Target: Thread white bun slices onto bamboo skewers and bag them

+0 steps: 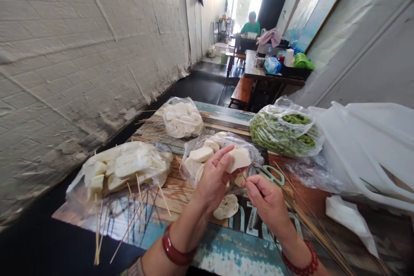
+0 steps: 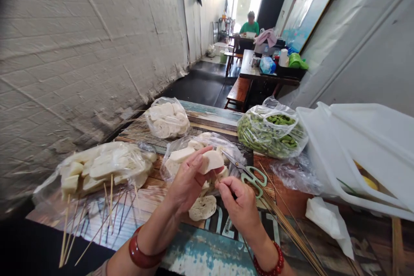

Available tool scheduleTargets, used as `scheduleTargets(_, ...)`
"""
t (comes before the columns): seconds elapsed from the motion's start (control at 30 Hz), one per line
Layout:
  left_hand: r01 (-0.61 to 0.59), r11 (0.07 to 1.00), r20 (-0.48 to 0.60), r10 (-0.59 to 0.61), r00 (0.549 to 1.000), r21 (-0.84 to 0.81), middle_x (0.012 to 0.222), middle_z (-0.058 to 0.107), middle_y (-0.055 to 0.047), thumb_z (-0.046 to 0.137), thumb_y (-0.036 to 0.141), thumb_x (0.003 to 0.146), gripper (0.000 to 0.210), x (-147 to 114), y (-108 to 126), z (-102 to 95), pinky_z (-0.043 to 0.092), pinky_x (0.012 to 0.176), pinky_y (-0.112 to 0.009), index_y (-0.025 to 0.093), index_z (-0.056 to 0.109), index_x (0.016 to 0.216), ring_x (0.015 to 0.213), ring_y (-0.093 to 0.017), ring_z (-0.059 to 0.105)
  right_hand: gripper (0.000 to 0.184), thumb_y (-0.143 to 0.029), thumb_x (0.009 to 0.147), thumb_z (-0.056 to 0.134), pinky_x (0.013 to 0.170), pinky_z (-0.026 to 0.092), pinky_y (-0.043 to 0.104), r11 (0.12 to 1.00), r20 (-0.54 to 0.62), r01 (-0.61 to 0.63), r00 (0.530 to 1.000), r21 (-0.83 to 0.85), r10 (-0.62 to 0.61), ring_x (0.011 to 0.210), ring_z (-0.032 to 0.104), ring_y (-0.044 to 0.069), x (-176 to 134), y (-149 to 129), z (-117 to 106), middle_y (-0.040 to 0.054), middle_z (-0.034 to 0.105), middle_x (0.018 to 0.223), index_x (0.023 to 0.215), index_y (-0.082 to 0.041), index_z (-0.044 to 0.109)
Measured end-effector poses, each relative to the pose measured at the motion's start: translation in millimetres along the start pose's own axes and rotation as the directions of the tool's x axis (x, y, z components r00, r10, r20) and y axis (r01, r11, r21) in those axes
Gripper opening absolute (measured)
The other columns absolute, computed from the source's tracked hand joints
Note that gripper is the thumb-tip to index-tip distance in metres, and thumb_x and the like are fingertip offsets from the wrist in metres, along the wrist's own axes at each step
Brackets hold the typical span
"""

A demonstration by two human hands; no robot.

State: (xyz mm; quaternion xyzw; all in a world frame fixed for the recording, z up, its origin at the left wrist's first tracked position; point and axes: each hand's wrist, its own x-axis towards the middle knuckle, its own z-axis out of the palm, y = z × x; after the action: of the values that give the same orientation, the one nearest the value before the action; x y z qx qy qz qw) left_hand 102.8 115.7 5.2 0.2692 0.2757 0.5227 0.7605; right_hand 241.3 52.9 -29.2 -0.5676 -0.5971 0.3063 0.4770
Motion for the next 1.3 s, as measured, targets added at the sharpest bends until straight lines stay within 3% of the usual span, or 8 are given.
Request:
scheduleTargets(0.2,0.025,0.999,0.075,-0.027,0.997,0.027,0.082,0.073,-0.007,0.082,0.038,0.071,0.031,-2.4,2.3,-1.9,0.055,0.070,-0.027,0.014,0.076,0.090,0.073,-0.016,0.065,0.031,-0.035,0.093,0.051,0.044,0.036,0.022,0.998,0.006,0.014,1.000,-0.068,-0.014,0.047,0.047,0.012,-1.9,1.1,2.4,-0.0027,0.053,0.052,0.072,-0.019,0.067)
scheduleTargets(0.37,-0.080,0.979,0.048,0.072,0.996,0.187,0.079,0.073,-0.004,0.079,0.039,0.074,0.030,-5.7,-1.0,-5.2,0.048,0.065,-0.020,0.017,0.078,0.094,0.069,-0.012,0.061,0.032,-0.034,0.094,0.050,0.045,0.037,0.022,0.991,-0.009,0.079,0.997,-0.112,-0.081,0.045,0.048,0.012,-3.6,5.8,2.9,-0.0033,0.052,0.051,0.071,-0.019,0.065)
scheduleTargets(0.67,-0.253,0.835,0.167,0.195,0.967,0.488,0.088,0.076,-0.005,0.069,0.032,0.081,0.023,-19.9,10.5,-1.5,0.049,0.074,-0.025,0.019,0.079,0.098,0.080,-0.019,0.065,0.033,-0.026,0.094,0.049,0.046,0.041,0.021,0.902,-0.062,0.270,0.949,-0.337,-0.308,0.043,0.052,0.011,-5.8,6.0,-1.4,-0.0042,0.056,0.049,0.064,-0.021,0.062)
scheduleTargets(0.77,-0.255,0.844,0.191,0.185,0.964,0.471,0.091,0.076,-0.005,0.068,0.031,0.081,0.024,-21.6,12.1,-2.2,0.050,0.076,-0.025,0.019,0.078,0.099,0.083,-0.019,0.065,0.033,-0.024,0.094,0.049,0.046,0.041,0.019,0.891,-0.083,0.297,0.935,-0.345,-0.344,0.042,0.052,0.010,-6.0,4.9,-0.7,-0.0049,0.056,0.049,0.064,-0.021,0.062)
scheduleTargets(0.93,-0.157,0.924,0.167,0.103,0.980,0.350,0.090,0.075,-0.005,0.066,0.042,0.083,0.032,-21.0,8.2,-6.4,0.050,0.072,-0.023,0.018,0.076,0.100,0.081,-0.019,0.065,0.031,-0.027,0.094,0.052,0.042,0.039,0.018,0.914,-0.086,0.285,0.943,-0.287,-0.321,0.041,0.050,0.009,-8.2,10.6,1.1,-0.0047,0.056,0.050,0.066,-0.020,0.062)
scheduleTargets(1.3,-0.091,0.943,0.129,0.052,0.990,0.321,0.086,0.074,-0.004,0.070,0.040,0.079,0.027,-21.3,5.4,-5.1,0.048,0.069,-0.022,0.019,0.077,0.095,0.077,-0.016,0.062,0.034,-0.033,0.096,0.053,0.040,0.039,0.019,0.880,-0.070,0.274,0.943,-0.387,-0.324,0.038,0.050,0.010,-14.0,16.0,-3.1,-0.0038,0.056,0.048,0.067,-0.020,0.066)
